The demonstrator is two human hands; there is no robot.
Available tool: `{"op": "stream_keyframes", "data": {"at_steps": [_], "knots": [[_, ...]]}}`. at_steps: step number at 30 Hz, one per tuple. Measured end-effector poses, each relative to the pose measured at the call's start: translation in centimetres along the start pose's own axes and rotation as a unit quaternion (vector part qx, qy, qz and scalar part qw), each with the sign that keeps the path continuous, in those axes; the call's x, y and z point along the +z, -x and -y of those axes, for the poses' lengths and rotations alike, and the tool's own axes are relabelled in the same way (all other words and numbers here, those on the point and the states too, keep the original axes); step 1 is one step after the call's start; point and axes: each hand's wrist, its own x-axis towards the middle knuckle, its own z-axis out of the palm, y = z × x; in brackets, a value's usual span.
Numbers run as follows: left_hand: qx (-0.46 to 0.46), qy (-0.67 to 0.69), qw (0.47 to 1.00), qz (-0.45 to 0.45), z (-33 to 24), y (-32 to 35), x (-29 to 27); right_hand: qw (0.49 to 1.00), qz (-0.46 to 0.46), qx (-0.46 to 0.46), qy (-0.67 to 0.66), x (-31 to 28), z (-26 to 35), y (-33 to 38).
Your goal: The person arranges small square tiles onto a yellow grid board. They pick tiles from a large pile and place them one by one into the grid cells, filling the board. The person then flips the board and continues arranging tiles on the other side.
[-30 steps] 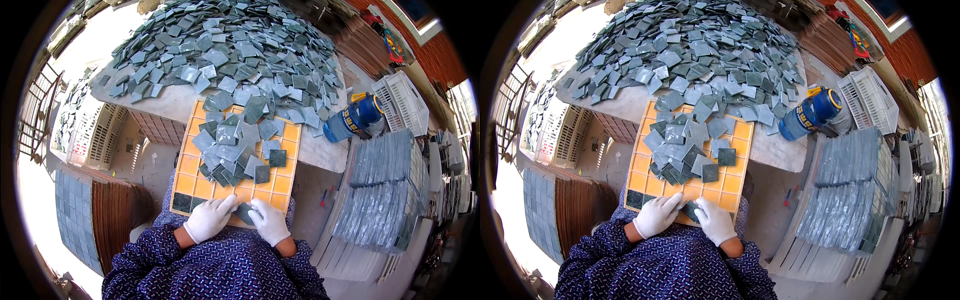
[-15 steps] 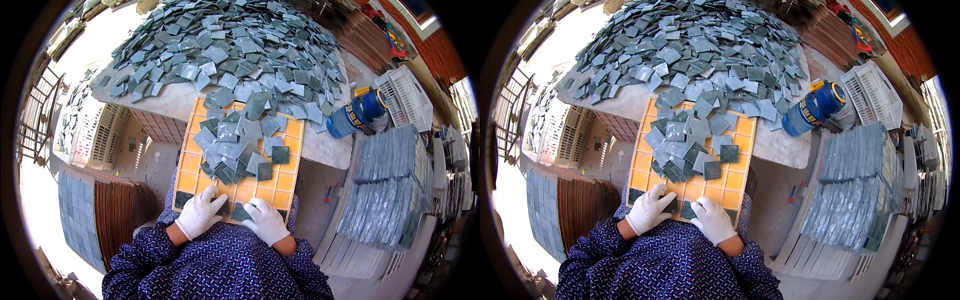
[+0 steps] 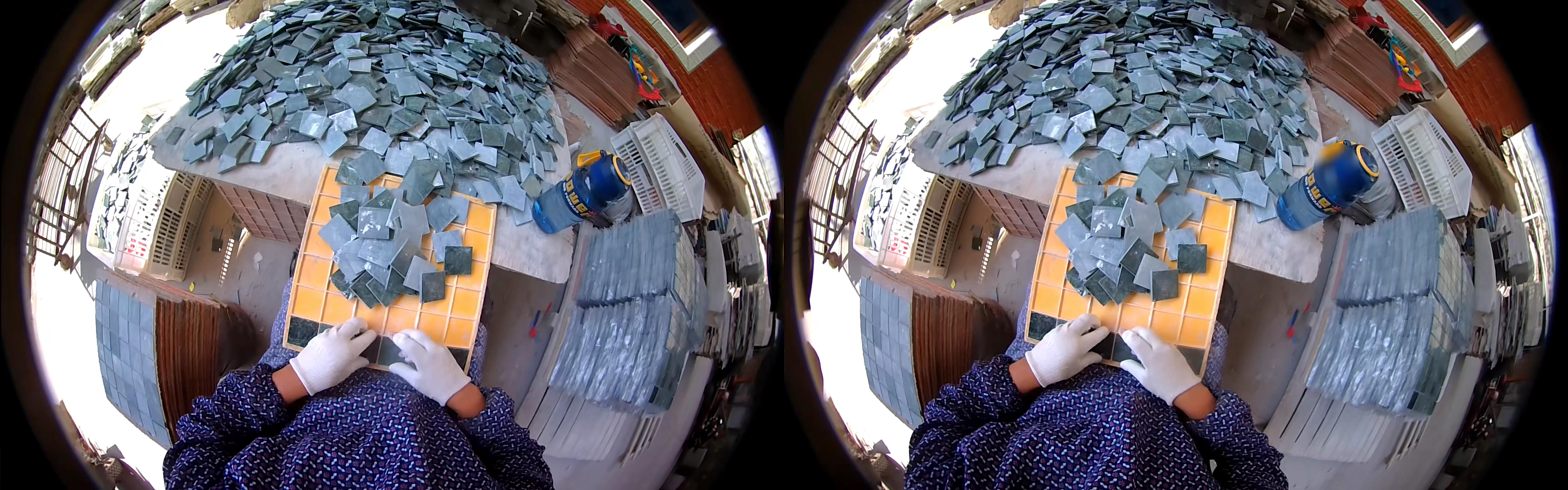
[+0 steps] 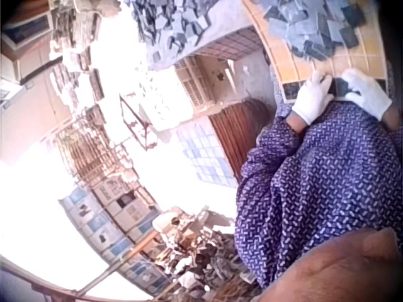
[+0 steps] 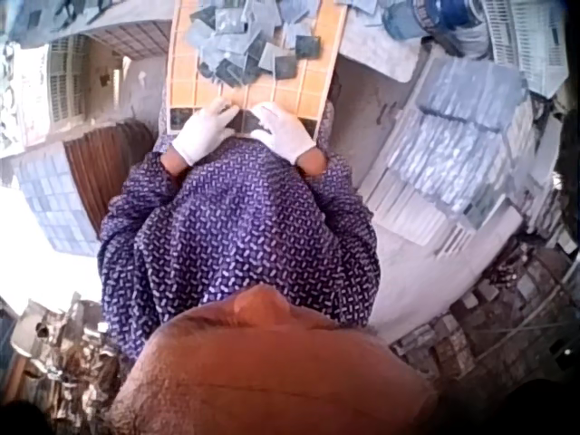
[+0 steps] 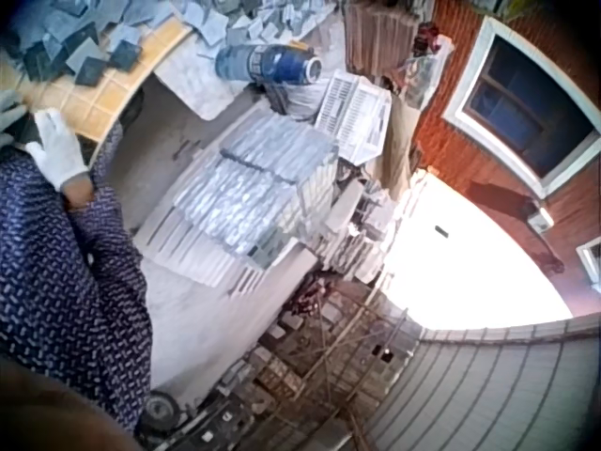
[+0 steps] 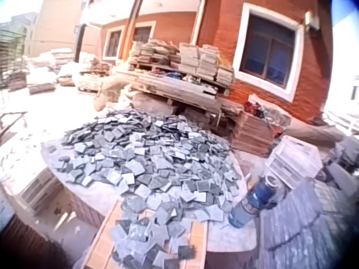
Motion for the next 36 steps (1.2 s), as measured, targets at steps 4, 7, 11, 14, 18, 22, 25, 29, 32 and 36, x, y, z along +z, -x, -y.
{"op": "stream_keyframes", "data": {"at_steps": [4, 7, 11, 14, 18, 22, 25, 29, 32, 36], "knots": [[0.035, -0.054, 0.991, -0.115, -1.1, -2.8, -1.7, 0.961, -0.208, 0.005, 0.181, -3.3, -1.3, -2.6], [0.089, -0.124, 0.969, -0.194, -2.6, -7.2, -3.6, 0.962, -0.187, 0.045, 0.195, -4.9, -2.1, -4.5], [0.078, -0.182, 0.971, -0.134, -1.5, -12.3, -3.7, 0.964, -0.175, -0.003, 0.199, -5.6, -3.6, -5.5], [0.107, -0.169, 0.974, -0.104, -1.1, -11.7, -4.8, 0.978, -0.188, 0.059, 0.065, -6.3, -2.8, -4.1], [0.081, -0.015, 0.989, -0.122, -1.5, -8.4, -6.0, 0.973, -0.204, 0.093, -0.060, -6.5, -3.5, -0.6], [-0.130, 0.390, 0.911, 0.024, 2.3, -2.3, -6.0, 0.945, -0.073, 0.156, -0.278, -6.6, -3.3, 1.7], [-0.199, 0.423, 0.884, -0.012, 4.0, -0.1, -5.3, 0.916, -0.022, 0.155, -0.370, -6.5, -3.8, 1.9], [-0.227, 0.389, 0.889, -0.078, 5.4, 1.5, -5.6, 0.914, -0.008, 0.189, -0.359, -7.1, -4.2, 1.7], [-0.187, 0.301, 0.924, -0.143, 6.2, 2.0, -6.0, 0.917, -0.027, 0.207, -0.340, -7.9, -3.8, 1.8], [-0.146, 0.091, 0.967, -0.190, 6.6, 2.4, -5.9, 0.973, -0.137, 0.177, -0.055, -7.9, -3.0, 1.7]]}}
